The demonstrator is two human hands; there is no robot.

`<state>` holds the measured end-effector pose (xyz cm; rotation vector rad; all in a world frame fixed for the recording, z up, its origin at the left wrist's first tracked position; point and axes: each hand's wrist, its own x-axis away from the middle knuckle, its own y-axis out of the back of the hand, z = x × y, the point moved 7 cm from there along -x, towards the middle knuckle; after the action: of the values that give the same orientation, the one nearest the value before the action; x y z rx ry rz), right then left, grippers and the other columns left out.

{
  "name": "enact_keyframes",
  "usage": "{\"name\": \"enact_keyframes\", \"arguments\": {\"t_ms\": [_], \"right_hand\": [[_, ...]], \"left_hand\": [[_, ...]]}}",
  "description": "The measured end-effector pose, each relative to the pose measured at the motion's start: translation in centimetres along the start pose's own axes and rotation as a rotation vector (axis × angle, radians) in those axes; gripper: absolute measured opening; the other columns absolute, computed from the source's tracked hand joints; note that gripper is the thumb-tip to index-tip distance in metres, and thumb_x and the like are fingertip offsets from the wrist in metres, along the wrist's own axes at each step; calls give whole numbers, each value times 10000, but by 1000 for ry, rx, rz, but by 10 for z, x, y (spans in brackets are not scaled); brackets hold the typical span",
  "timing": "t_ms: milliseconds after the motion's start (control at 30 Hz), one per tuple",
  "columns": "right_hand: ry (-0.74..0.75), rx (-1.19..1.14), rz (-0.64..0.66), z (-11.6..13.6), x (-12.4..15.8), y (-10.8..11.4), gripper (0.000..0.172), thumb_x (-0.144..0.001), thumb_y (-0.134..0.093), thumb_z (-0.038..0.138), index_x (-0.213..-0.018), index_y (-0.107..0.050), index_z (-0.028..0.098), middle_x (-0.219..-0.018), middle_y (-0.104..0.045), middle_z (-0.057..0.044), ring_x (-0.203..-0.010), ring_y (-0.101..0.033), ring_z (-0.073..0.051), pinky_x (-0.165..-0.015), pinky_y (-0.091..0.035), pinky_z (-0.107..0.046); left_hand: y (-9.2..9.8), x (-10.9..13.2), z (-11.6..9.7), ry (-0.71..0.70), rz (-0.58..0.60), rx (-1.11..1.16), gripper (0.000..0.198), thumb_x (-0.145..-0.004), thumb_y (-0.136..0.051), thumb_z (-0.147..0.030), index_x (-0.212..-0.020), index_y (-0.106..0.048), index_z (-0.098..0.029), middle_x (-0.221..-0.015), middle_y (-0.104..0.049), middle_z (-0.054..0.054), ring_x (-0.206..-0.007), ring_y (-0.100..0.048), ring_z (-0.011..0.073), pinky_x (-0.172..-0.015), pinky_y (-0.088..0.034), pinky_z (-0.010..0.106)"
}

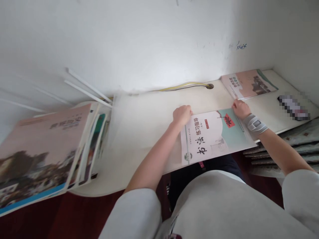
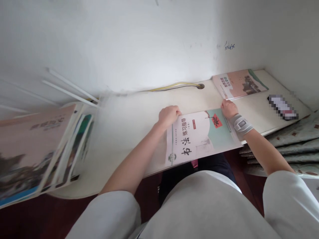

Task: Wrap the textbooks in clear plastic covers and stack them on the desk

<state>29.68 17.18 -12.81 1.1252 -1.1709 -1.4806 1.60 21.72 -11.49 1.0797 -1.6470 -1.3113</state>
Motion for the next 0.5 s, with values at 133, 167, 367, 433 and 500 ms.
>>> {"name": "enact_keyframes", "arguments": {"t_ms": [133, 167, 367, 433, 500], "right_hand": [[66, 70, -127, 20, 15, 12, 381, -861, -323, 147, -1168, -538, 81, -1143, -572, -232, -1032, -532, -323, -821, -425, -447], [100, 70, -155, 29, 21, 15, 402, -864, -326, 149, -1213, -512, 77, -1205, -545, -235, -1095, -504, -333, -866, -408, -475], [458, -66, -83, 118, 74, 8, 538, -943, -243, 366, -1336, -420, 45, -1405, -420, -186, -1333, -326, -260, -1078, -269, -446], [492, -94, -9, 134, 87, -4, 579, -948, -209, 418, -1351, -415, 56, -1412, -420, -167, -1339, -327, -247, -1091, -258, -438], [490, -82, 34, 131, 92, -13, 600, -945, -213, 454, -1366, -403, 70, -1429, -399, -155, -1350, -312, -248, -1103, -234, -443]], "left_hand": [[9, 28, -33, -85, -132, -54, 418, -906, -305, -178, -1296, -441, -110, -1418, -378, 183, -1326, -311, 327, -1063, -231, 499], [6, 37, -43, -117, -124, -56, 451, -919, -293, -213, -1347, -382, -98, -1473, -292, 179, -1371, -216, 333, -1088, -182, 514], [-43, 72, -91, -179, 122, 9, 594, -928, -232, -372, -1448, -211, -85, -1525, -168, 171, -1404, -64, 363, -1101, -113, 584], [-53, 74, -92, -150, 130, 11, 619, -913, -263, -365, -1469, -151, -119, -1536, -151, 134, -1408, -37, 350, -1111, -75, 581], [-56, 74, -86, -147, 100, 1, 631, -910, -259, -394, -1475, -136, -142, -1541, -148, 95, -1413, -29, 329, -1126, -57, 555]]}}
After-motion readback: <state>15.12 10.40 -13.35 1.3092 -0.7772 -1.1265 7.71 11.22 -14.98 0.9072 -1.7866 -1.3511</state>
